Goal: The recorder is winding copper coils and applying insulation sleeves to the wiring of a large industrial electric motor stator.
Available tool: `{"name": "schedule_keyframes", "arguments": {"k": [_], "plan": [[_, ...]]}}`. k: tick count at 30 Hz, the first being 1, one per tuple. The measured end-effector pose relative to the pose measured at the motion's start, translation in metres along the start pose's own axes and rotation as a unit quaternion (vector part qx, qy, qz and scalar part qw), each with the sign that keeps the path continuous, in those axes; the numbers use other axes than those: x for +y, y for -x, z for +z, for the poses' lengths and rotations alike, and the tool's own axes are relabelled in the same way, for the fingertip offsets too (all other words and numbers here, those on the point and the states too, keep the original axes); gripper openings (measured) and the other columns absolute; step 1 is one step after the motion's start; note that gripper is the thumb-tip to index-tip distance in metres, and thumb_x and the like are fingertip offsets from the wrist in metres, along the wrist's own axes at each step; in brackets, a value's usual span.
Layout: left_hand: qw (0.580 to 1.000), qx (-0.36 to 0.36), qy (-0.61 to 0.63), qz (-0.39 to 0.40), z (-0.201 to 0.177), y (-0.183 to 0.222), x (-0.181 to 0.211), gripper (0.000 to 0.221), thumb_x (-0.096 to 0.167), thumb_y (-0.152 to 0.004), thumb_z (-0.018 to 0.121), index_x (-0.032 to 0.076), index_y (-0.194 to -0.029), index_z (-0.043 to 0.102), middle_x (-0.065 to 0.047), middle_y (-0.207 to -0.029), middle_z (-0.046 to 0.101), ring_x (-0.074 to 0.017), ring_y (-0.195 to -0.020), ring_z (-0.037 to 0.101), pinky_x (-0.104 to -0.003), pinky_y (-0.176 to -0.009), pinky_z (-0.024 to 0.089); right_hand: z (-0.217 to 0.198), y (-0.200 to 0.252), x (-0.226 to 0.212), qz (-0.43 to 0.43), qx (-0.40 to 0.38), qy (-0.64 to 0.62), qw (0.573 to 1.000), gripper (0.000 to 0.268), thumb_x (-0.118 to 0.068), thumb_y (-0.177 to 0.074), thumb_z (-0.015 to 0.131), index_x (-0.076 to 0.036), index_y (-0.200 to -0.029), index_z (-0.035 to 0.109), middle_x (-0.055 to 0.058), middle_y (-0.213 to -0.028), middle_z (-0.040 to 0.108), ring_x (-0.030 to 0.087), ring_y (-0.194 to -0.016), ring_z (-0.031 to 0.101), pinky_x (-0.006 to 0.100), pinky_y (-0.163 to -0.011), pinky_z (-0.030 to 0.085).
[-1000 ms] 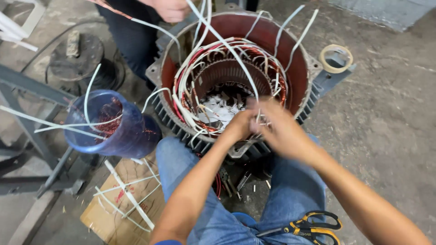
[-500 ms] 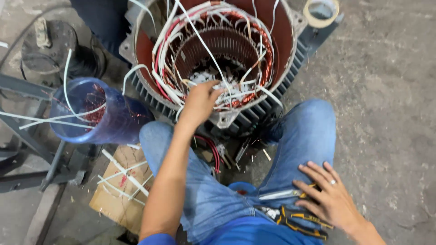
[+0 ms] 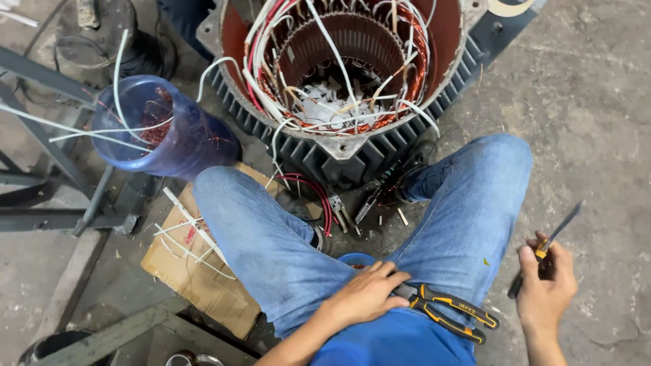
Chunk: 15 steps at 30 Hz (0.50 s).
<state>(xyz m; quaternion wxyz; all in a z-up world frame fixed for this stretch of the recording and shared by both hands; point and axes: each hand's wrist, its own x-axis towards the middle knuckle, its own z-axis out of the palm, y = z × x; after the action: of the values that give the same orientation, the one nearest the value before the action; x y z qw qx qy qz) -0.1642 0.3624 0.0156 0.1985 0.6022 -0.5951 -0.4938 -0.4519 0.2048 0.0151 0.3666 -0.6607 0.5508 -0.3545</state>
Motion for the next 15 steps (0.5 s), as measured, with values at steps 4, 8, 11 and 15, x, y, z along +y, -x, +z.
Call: {"name": "schedule_keyframes", "arguments": {"k": [4,8,11,15], "plan": [[0.988,0.046,-0.095,0.113,0.012,-0.008,-0.007,0.049,0.020,-0.099,0.072,-0.003,-0.141,0.059,-0.018,-0.120,0.058,-0.0319,-0.102,0.065,-0.046,-0.099,0.056,-0.016,-0.003,-0.009,-0.073,-0.059,0.133,0.987,0.041,0.003,-0.101,0.079,0.015,-0.139,0.066,0.020,-0.115,0.065,0.029,-0.099,0.061,0.039,-0.091,0.050],[0.974,0.073,-0.140,0.162,0.014,-0.008,0.005,0.026,0.014,-0.105,0.060,0.004,-0.129,0.061,-0.013,-0.114,0.053,-0.0298,-0.107,0.058,-0.045,-0.103,0.048,-0.018,0.006,-0.003,0.047,-0.168,0.098,0.980,0.050,-0.002,-0.088,0.083,0.007,-0.136,0.070,0.017,-0.109,0.073,0.025,-0.092,0.066,0.035,-0.087,0.053],[0.964,0.072,-0.142,0.215,0.024,-0.017,-0.008,0.034,-0.003,-0.093,0.061,-0.001,-0.128,0.061,-0.014,-0.115,0.064,-0.0277,-0.104,0.059,-0.042,-0.099,0.053,-0.013,0.020,-0.023,0.003,-0.325,0.216,0.921,0.036,-0.030,-0.084,0.084,-0.011,-0.114,0.080,0.001,-0.095,0.075,0.017,-0.075,0.071,0.031,-0.073,0.057],[0.978,0.025,-0.142,0.148,0.020,-0.014,-0.006,0.038,0.012,-0.093,0.069,0.002,-0.130,0.068,-0.013,-0.119,0.063,-0.0303,-0.113,0.059,-0.046,-0.101,0.048,-0.016,0.031,-0.043,0.109,-0.399,0.343,0.844,0.039,-0.045,-0.093,0.072,-0.029,-0.129,0.072,-0.005,-0.104,0.084,0.014,-0.079,0.085,0.030,-0.076,0.066]]}}
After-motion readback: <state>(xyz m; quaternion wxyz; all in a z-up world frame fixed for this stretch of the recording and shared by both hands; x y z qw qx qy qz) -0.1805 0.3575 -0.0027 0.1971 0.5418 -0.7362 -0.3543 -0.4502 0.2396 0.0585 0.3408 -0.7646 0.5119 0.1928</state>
